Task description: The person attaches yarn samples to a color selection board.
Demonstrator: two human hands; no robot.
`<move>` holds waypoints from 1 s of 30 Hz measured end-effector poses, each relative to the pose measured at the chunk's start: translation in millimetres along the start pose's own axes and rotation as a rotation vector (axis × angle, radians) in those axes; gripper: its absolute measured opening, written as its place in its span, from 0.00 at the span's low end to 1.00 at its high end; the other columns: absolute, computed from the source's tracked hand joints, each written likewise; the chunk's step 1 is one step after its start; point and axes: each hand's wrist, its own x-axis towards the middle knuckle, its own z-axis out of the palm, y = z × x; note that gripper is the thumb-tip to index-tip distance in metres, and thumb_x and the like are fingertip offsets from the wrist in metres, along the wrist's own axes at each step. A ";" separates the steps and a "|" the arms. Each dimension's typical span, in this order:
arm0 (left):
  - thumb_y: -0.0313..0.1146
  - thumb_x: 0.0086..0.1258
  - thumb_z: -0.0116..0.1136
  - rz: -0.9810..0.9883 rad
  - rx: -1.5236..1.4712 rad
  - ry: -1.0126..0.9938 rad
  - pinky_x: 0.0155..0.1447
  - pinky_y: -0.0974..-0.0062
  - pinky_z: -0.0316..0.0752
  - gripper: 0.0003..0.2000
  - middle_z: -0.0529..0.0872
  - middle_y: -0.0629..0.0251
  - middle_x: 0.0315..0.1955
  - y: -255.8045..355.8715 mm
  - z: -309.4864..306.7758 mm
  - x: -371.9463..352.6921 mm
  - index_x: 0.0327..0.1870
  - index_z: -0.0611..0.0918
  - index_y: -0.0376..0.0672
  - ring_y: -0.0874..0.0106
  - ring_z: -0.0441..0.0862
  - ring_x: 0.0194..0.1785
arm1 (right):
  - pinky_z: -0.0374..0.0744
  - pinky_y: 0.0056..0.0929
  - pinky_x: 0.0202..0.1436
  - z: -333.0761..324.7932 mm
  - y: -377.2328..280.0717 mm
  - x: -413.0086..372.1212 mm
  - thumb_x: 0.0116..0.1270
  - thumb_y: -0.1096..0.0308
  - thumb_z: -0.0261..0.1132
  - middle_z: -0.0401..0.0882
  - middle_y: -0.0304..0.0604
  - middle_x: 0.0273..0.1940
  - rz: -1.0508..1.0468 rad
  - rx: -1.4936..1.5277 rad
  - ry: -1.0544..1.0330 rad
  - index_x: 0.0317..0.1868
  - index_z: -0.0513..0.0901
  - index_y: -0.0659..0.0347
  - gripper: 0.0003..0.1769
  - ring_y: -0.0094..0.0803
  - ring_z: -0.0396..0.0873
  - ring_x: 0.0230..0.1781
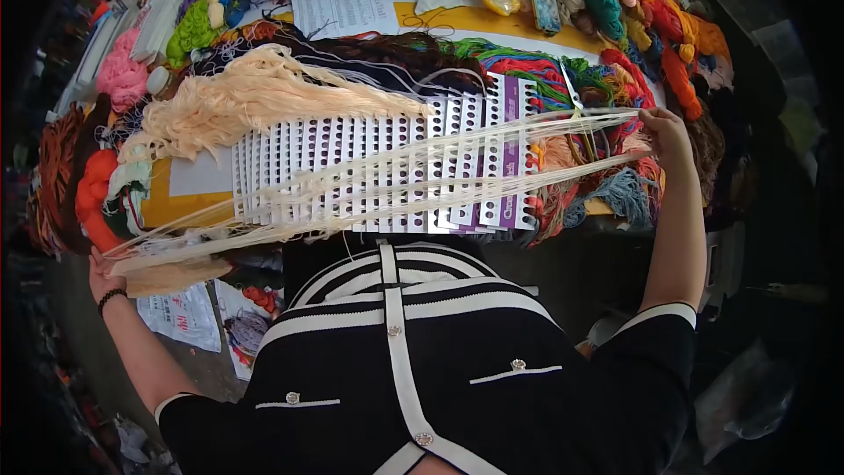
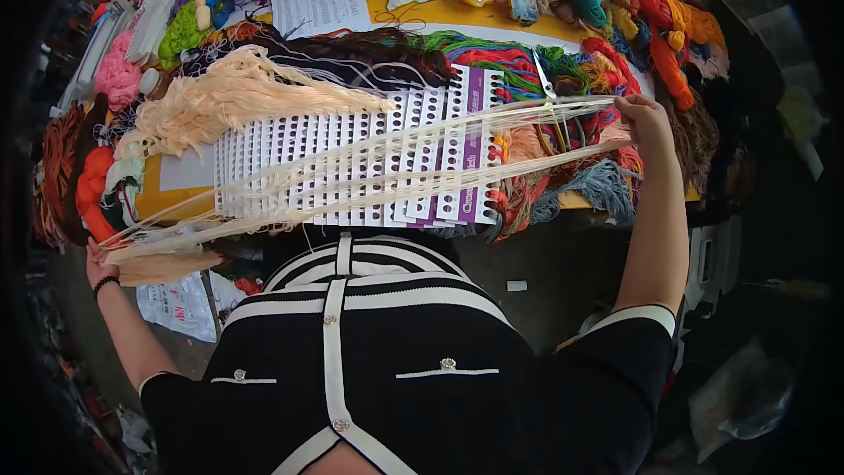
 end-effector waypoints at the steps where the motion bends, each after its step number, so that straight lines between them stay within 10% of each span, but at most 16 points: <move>1: 0.36 0.73 0.48 -0.002 0.001 0.000 0.27 0.90 0.67 0.10 0.85 0.78 0.43 -3.2 -1.0 3.9 0.50 0.78 0.46 0.87 0.64 0.17 | 0.54 0.18 0.17 0.5 5.9 4.3 0.61 0.67 0.66 0.66 0.28 0.18 -0.048 -0.033 0.090 0.27 0.78 0.59 0.08 0.14 0.57 0.14; 4: 0.38 0.74 0.45 0.153 -0.052 0.288 0.50 0.77 0.73 0.10 0.85 0.78 0.44 -21.8 13.4 2.3 0.46 0.79 0.46 0.88 0.64 0.17 | 0.57 0.19 0.21 -5.6 23.3 25.4 0.60 0.68 0.67 0.68 0.28 0.19 -0.117 -0.096 0.127 0.28 0.80 0.62 0.07 0.15 0.61 0.17; 8: 0.39 0.74 0.47 0.225 0.031 0.320 0.52 0.73 0.73 0.11 0.85 0.79 0.39 -49.3 55.7 -47.0 0.46 0.80 0.45 0.86 0.68 0.22 | 0.58 0.20 0.23 -0.2 18.8 23.7 0.60 0.68 0.67 0.68 0.27 0.20 -0.293 -0.116 0.228 0.29 0.81 0.62 0.07 0.15 0.61 0.20; 10: 0.39 0.76 0.39 0.293 0.282 0.234 0.62 0.60 0.68 0.15 0.81 0.76 0.49 -33.2 19.7 -15.3 0.53 0.76 0.46 0.72 0.75 0.56 | 0.60 0.21 0.24 -6.4 25.0 30.3 0.60 0.67 0.67 0.69 0.28 0.20 -0.298 -0.150 0.226 0.28 0.81 0.63 0.09 0.16 0.63 0.21; 13: 0.38 0.77 0.34 0.524 0.585 0.187 0.48 0.76 0.75 0.16 0.79 0.73 0.50 -28.1 -45.1 47.2 0.56 0.74 0.45 0.73 0.77 0.46 | 0.62 0.22 0.26 0.1 37.9 38.8 0.60 0.66 0.67 0.70 0.29 0.21 -0.307 -0.186 0.229 0.27 0.81 0.64 0.10 0.17 0.63 0.22; 23: 0.35 0.70 0.54 -0.220 0.593 -0.513 0.20 0.91 0.56 0.18 0.72 0.81 0.18 -227.3 154.0 -193.2 0.57 0.73 0.39 0.90 0.64 0.18 | 0.55 0.17 0.18 67.6 -14.2 -10.2 0.67 0.60 0.61 0.65 0.26 0.19 -0.179 -0.016 0.055 0.30 0.78 0.56 0.10 0.14 0.58 0.16; 26: 0.35 0.65 0.58 0.123 1.150 -0.823 0.26 0.83 0.66 0.12 0.76 0.74 0.21 -279.6 194.6 -251.9 0.45 0.81 0.37 0.85 0.71 0.22 | 0.49 0.16 0.14 71.3 -33.6 -21.5 0.70 0.60 0.57 0.56 0.26 0.16 0.112 0.669 -0.225 0.36 0.75 0.56 0.09 0.14 0.51 0.13; 28: 0.36 0.61 0.60 0.716 1.371 -0.971 0.36 0.68 0.73 0.11 0.82 0.59 0.28 -323.7 187.0 -237.3 0.41 0.83 0.40 0.64 0.79 0.29 | 0.49 0.16 0.15 64.7 -38.7 -28.1 0.70 0.60 0.57 0.56 0.26 0.16 0.096 0.764 -0.266 0.36 0.74 0.56 0.09 0.14 0.51 0.13; 30: 0.36 0.60 0.60 0.735 1.462 -0.926 0.38 0.66 0.73 0.10 0.82 0.57 0.28 -338.1 182.9 -236.4 0.38 0.82 0.40 0.60 0.78 0.30 | 0.49 0.17 0.15 55.4 -42.3 -31.5 0.71 0.61 0.55 0.57 0.26 0.17 0.092 0.900 -0.231 0.36 0.74 0.58 0.10 0.15 0.50 0.14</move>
